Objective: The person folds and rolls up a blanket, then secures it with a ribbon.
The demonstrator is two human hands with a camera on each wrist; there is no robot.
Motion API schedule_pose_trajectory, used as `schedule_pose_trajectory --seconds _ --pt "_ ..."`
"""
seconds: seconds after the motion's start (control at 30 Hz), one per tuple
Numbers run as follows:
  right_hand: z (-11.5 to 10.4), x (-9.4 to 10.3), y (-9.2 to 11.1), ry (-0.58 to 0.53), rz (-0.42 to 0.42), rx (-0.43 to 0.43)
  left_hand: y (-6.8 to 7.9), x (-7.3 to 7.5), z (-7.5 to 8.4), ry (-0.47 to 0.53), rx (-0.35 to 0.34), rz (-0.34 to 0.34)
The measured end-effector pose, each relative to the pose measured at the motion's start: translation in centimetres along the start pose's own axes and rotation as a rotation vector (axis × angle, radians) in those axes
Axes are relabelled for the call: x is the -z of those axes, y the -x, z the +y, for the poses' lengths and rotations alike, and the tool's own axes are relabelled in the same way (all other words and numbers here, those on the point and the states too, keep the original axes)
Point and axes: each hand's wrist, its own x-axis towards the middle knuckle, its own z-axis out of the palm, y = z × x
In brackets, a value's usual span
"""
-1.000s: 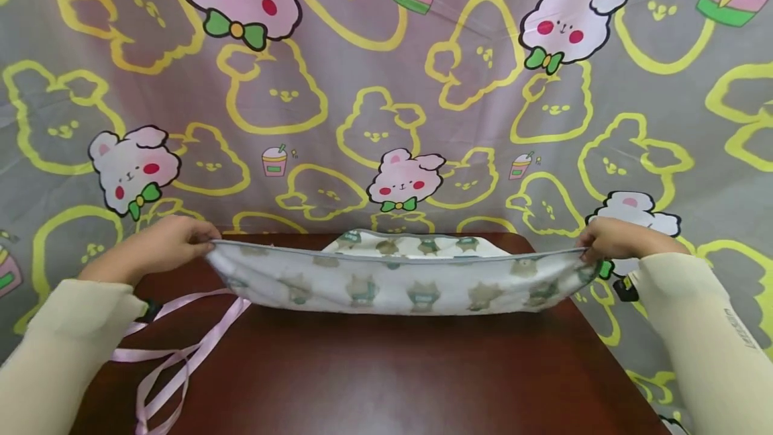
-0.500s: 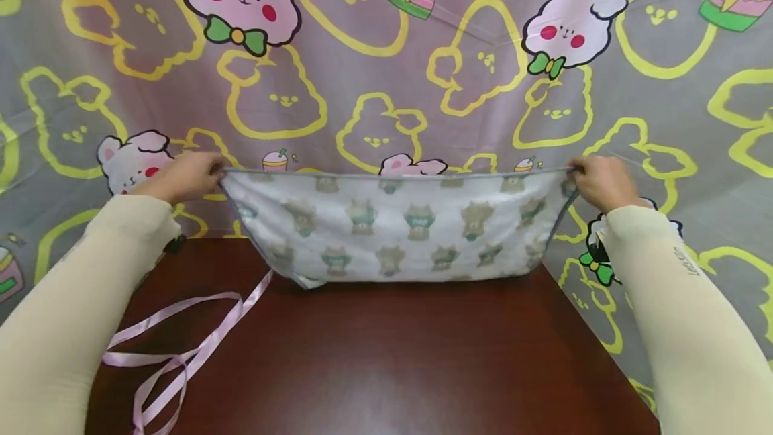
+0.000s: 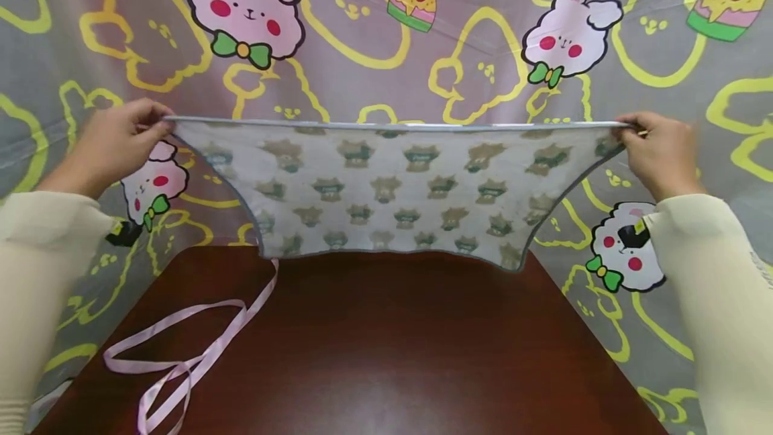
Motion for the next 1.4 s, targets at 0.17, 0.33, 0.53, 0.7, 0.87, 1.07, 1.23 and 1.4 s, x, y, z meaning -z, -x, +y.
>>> schedule_pose_trajectory --seconds 0.17,0.33,0.53,0.7,0.87,1.07,1.23,1.4 --pt "3.1 -0.6 3.6 -0.104 -0.313 -0.096 3.4 -1.4 -1.8 0.061 -0.044 -0.226" --pt "6.1 -1.0 7.1 -0.301 -0.52 -0.094 6.2 -1.9 -2.7 0.2 -0.074 -0.428" --pt "7.8 0.0 10.9 -0.523 -0.613 -0.124 9.1 -1.3 -3.0 0.294 -0.124 -0.561" --pt "7.8 1.2 12.2 -0.54 -0.714 -0.119 10.4 -1.2 -3.2 0.382 -0.18 -0.661" --pt "7.9 0.9 12.3 -0.512 -0.836 -0.137 11.1 -1.7 -3.8 0.428 -0.17 -0.736" --pt "8.3 -0.7 12.6 -0.512 -0.953 -0.187 11.4 -3.5 -4.3 0.463 -0.15 -0.838" --pt "8.8 -2.4 13.6 -0.574 -1.037 -0.194 11.9 -6.1 -5.0 0.495 -0.105 -0.925" --pt "9.0 -4.4 14.5 -0.559 -1.1 -0.202 12.8 -8.5 -5.8 0.449 -0.021 -0.943"
